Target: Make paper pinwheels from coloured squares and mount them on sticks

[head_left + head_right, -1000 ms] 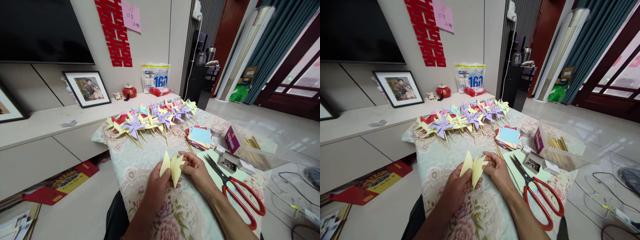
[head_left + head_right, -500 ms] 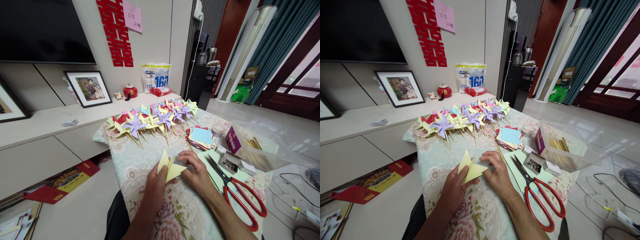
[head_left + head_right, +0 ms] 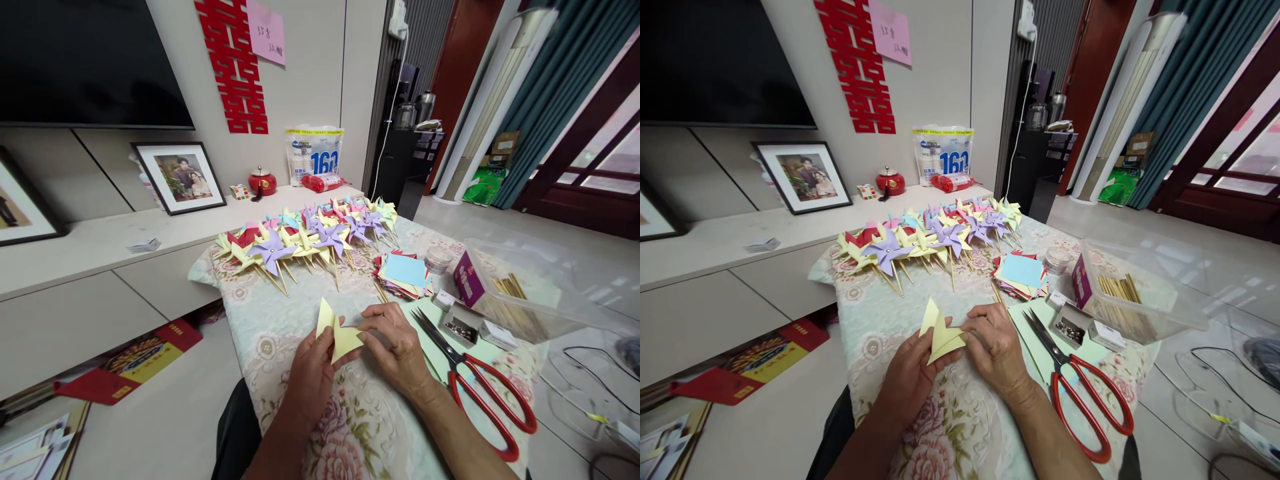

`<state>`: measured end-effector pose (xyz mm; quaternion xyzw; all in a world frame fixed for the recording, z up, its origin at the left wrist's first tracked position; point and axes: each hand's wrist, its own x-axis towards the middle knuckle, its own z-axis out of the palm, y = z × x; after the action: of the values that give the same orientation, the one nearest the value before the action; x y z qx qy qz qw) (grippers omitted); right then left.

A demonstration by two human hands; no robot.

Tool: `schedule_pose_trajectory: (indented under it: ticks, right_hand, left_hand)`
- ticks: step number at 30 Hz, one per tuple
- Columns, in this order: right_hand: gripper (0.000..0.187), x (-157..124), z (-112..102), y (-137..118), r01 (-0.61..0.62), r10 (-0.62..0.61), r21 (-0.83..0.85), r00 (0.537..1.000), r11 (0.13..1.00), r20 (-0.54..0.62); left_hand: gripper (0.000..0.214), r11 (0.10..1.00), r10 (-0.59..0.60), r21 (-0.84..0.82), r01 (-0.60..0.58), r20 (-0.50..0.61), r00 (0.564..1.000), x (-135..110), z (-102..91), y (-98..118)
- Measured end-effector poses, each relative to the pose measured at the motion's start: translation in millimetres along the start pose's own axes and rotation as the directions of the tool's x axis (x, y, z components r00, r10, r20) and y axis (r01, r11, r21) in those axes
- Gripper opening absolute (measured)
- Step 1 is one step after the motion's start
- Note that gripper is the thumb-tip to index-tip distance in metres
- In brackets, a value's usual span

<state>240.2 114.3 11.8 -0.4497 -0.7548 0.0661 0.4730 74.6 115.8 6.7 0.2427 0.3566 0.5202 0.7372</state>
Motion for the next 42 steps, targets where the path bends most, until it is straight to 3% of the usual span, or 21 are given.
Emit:
schedule_pose_trajectory:
  ticks: [7,16,19,24,32,42]
  right_hand:
    - [0.011,2.1,-0.8,1.4,-0.204,0.207,0.172,0.978,0.964,0.003]
    - [0.013,2.6,-0.5,0.6,-0.397,0.403,0.298,0.914,0.868,0.044]
    - [0.014,2.6,-0.5,0.2,-0.359,0.364,0.265,0.931,0.895,0.032]
    - [0.011,1.1,0.2,-0.5,-0.178,0.181,0.134,0.983,0.975,-0.009]
    - [0.012,-1.2,1.2,1.1,0.004,-0.006,-0.048,0.999,0.999,-0.051]
    - [0.012,-1.1,-0.6,-1.5,-0.051,0.051,-0.003,0.998,0.999,-0.045]
  left_hand:
    - [0.035,0.999,-0.021,-0.034,0.021,-0.001,1.000,0.9,1.6,0.5]
    - [0.027,0.998,-0.009,-0.067,0.010,0.008,1.000,0.9,2.7,3.1]
    - [0.027,0.998,0.002,-0.071,0.002,0.056,0.998,0.5,1.2,3.2]
    - [0.036,0.999,0.015,-0.042,-0.012,0.067,0.998,-0.8,-1.3,1.7]
    - [0.038,0.998,0.001,-0.061,0.003,0.062,0.998,0.5,-3.3,0.2]
    - [0.047,0.999,0.000,0.053,-0.002,0.025,1.000,-4.5,2.7,1.1]
